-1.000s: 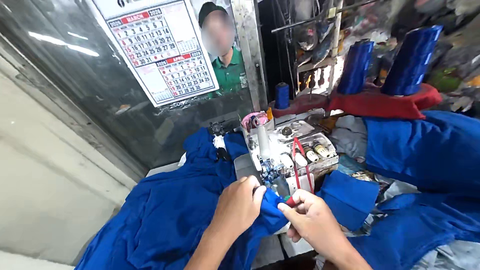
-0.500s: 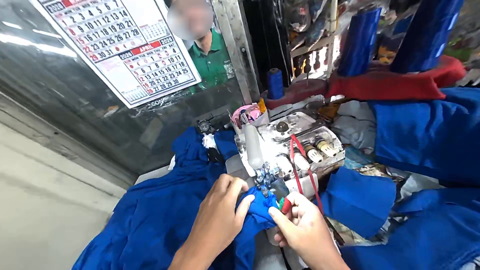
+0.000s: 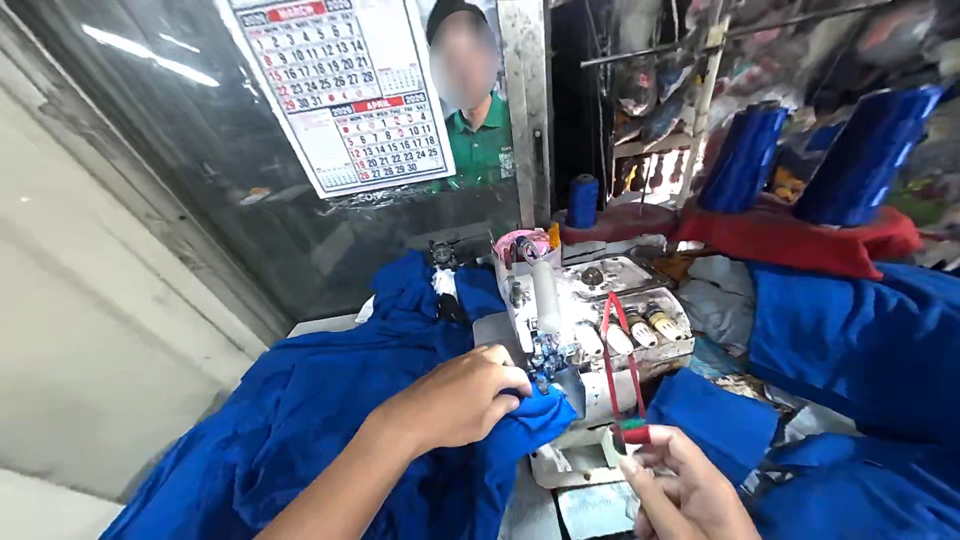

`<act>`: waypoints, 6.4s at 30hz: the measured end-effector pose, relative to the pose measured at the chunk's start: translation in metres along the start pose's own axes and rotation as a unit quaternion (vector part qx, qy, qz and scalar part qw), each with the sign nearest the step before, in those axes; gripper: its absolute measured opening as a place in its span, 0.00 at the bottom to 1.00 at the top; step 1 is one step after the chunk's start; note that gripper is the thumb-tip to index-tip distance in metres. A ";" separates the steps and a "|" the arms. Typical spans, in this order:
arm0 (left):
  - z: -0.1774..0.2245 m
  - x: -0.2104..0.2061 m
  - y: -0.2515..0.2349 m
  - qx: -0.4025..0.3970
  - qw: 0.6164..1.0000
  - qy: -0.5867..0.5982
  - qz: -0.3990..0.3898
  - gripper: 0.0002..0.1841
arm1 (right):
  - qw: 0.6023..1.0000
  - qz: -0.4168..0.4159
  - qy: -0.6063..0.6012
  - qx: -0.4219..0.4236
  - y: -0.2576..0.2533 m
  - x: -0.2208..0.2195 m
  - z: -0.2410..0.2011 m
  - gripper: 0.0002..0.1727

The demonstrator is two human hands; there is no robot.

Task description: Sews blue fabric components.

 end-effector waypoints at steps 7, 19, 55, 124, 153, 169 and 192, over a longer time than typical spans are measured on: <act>0.013 0.007 0.000 0.036 0.998 -0.043 0.020 0.07 | 0.975 -0.180 0.124 0.045 -0.068 -0.059 -0.053 0.16; 0.003 0.003 0.020 0.108 0.932 0.143 0.315 0.03 | 0.984 -0.173 -0.033 0.007 -0.077 -0.051 -0.039 0.11; 0.022 -0.065 0.111 0.210 0.941 -0.084 0.253 0.14 | 0.920 -0.265 -0.247 -0.148 -0.076 -0.051 -0.033 0.15; 0.029 0.039 -0.022 0.025 0.990 0.045 -0.132 0.14 | 0.980 -0.050 -0.064 0.184 -0.058 -0.054 0.020 0.10; 0.024 0.023 -0.031 -0.063 0.982 -0.038 -0.174 0.11 | 0.977 -0.192 0.011 0.089 -0.024 -0.052 0.018 0.13; -0.009 -0.024 0.100 0.158 0.962 -0.215 0.056 0.13 | 0.912 -0.290 -0.280 -0.079 -0.046 -0.056 -0.006 0.15; 0.046 0.064 -0.013 -0.033 0.987 0.091 0.127 0.27 | 0.966 -0.239 -0.046 0.087 -0.041 -0.049 0.010 0.15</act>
Point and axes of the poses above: each hand's wrist, its own y-axis away from the middle knuckle, its own x-axis out of the back of the hand, z = x × y, the point moved 1 cm from there along -y, towards the middle knuckle, and after that the axes turned 13 degrees about z, right-handed, at the moved point
